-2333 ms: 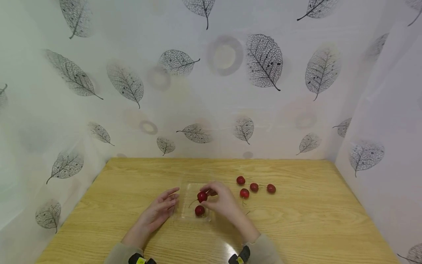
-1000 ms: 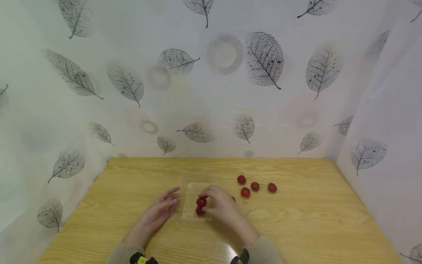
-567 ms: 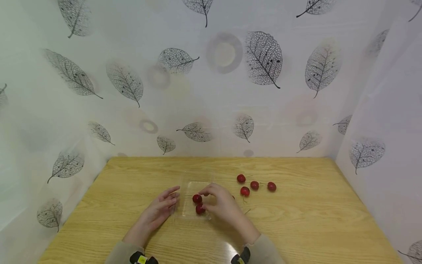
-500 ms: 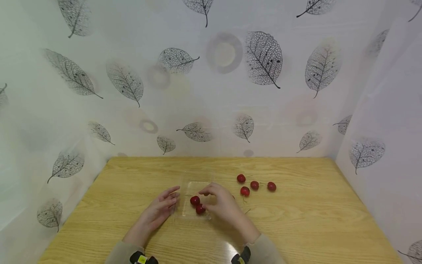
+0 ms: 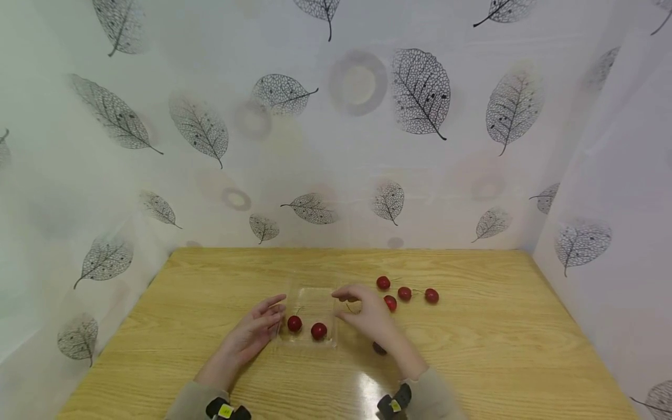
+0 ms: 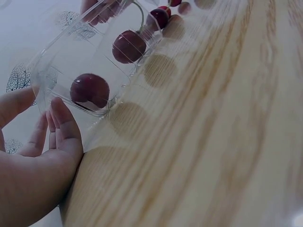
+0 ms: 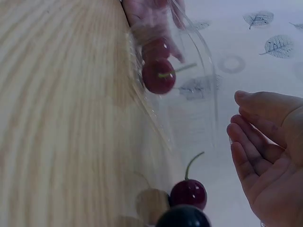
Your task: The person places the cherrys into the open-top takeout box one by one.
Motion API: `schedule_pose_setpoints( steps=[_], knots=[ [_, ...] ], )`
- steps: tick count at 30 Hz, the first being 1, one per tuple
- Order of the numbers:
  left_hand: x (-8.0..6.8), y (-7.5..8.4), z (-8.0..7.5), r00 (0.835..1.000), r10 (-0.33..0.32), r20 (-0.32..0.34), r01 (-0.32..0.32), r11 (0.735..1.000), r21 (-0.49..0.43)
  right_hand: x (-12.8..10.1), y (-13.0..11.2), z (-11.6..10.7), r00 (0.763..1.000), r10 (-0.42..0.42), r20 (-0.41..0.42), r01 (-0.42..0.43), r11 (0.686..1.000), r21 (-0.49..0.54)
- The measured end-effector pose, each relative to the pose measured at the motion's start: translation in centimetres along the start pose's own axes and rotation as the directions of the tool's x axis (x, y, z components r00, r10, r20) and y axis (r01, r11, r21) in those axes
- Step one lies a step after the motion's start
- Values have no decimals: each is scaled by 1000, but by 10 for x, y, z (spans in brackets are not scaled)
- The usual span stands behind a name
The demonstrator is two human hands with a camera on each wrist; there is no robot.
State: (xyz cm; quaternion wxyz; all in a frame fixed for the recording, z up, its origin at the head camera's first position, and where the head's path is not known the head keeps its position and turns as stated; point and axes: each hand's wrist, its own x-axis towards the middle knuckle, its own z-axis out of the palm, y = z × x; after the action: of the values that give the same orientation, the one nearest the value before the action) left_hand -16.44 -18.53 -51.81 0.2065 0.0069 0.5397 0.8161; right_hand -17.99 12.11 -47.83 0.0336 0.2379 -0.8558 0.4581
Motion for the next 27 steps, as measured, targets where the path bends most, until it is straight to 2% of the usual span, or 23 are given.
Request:
schedule_pose_setpoints(
  steps=[13, 23, 27],
  knots=[
    [0, 2, 2, 1000, -28, -11, 28, 1000, -8, -1, 10, -30, 997, 22, -80, -22, 1000, -2],
    [2, -1, 0, 1000, -13, -2, 13, 1000, -4, -5, 19, -48, 991, 88, -103, -88, 996, 0],
    [2, -2, -1, 1000, 7, 13, -7, 1000, -4, -8, 20, -57, 988, 93, -125, -99, 994, -43]
  ],
)
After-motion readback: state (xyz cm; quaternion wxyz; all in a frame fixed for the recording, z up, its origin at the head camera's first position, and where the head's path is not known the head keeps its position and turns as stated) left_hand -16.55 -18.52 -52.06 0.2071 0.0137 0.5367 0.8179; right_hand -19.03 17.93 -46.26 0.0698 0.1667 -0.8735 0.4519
